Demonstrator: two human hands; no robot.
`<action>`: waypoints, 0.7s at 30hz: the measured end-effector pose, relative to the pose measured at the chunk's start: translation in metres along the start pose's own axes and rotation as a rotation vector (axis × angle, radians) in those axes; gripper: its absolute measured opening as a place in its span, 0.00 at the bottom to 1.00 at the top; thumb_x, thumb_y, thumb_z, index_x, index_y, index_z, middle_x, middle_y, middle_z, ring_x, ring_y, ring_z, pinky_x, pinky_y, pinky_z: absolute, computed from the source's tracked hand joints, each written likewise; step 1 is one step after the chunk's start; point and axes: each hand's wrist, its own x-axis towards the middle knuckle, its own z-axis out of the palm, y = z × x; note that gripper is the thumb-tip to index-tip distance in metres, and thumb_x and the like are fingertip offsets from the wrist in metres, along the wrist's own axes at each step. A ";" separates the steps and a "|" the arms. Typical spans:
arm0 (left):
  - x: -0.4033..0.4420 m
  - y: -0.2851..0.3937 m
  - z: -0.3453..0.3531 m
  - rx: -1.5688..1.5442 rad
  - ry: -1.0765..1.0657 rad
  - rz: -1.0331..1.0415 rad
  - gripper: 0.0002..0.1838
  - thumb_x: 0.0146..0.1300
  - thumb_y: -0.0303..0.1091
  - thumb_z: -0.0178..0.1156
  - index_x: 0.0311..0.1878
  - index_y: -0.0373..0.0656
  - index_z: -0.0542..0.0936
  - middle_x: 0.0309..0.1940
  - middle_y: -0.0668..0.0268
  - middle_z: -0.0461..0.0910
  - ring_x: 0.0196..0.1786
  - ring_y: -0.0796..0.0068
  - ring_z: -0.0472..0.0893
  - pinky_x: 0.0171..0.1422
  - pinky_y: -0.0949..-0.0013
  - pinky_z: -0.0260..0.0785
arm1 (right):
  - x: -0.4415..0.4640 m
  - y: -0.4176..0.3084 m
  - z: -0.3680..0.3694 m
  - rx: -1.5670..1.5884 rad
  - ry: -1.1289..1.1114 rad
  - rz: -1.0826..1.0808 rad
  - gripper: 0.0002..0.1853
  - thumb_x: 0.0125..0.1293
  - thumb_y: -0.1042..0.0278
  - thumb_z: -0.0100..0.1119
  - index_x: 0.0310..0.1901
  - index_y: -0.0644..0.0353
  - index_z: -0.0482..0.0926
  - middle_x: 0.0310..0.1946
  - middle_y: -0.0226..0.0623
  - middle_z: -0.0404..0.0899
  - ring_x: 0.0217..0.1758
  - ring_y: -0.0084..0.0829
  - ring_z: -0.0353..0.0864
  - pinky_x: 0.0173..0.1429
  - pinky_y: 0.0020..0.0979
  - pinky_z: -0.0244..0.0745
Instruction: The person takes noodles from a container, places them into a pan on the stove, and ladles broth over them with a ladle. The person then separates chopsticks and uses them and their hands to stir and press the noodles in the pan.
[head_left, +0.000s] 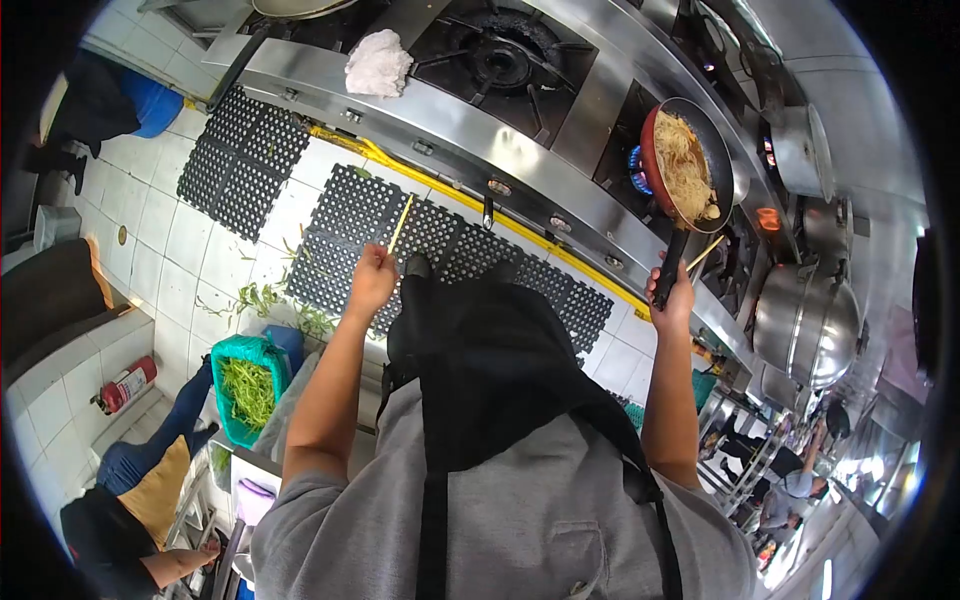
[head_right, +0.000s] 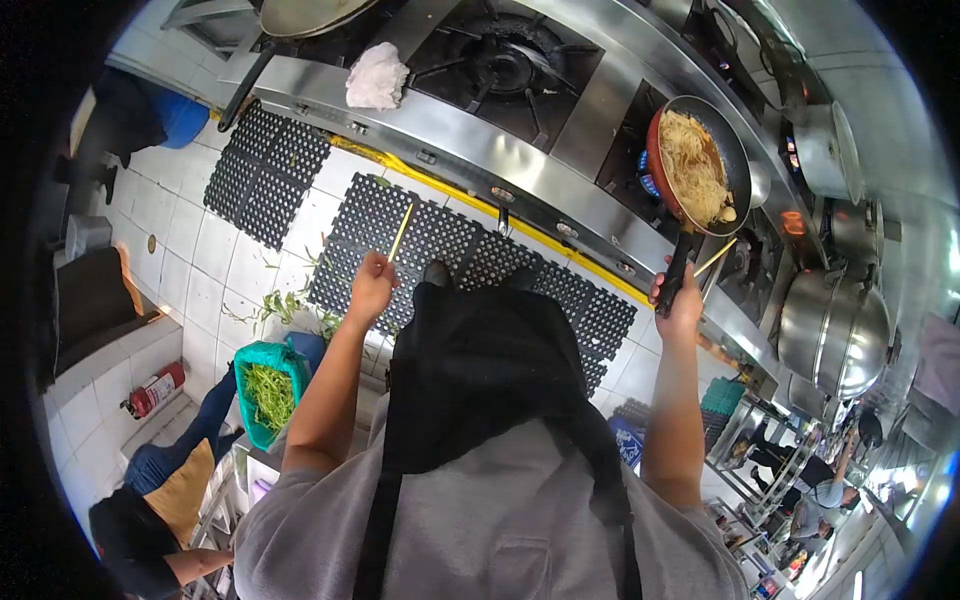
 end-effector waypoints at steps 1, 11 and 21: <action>0.001 -0.011 0.000 0.013 0.026 0.035 0.04 0.66 0.28 0.49 0.37 0.38 0.67 0.21 0.65 0.73 0.25 0.77 0.73 0.29 0.73 0.65 | 0.001 0.009 -0.010 0.007 -0.004 -0.004 0.19 0.73 0.54 0.33 0.43 0.60 0.70 0.17 0.33 0.69 0.14 0.26 0.65 0.17 0.25 0.60; -0.026 -0.105 -0.055 0.620 0.068 0.017 0.16 0.58 0.40 0.55 0.34 0.33 0.74 0.29 0.49 0.76 0.41 0.47 0.74 0.46 0.53 0.68 | 0.055 0.222 -0.016 0.441 0.008 0.602 0.20 0.72 0.50 0.38 0.31 0.57 0.69 0.18 0.34 0.69 0.12 0.20 0.52 0.14 0.23 0.45; -0.117 -0.145 -0.225 0.906 0.235 -0.374 0.09 0.54 0.31 0.56 0.36 0.34 0.74 0.24 0.50 0.79 0.26 0.58 0.81 0.32 0.60 0.73 | 0.112 0.204 0.085 0.942 -0.083 0.523 0.21 0.75 0.52 0.30 0.50 0.64 0.64 0.44 0.48 0.76 0.41 0.36 0.78 0.48 0.37 0.75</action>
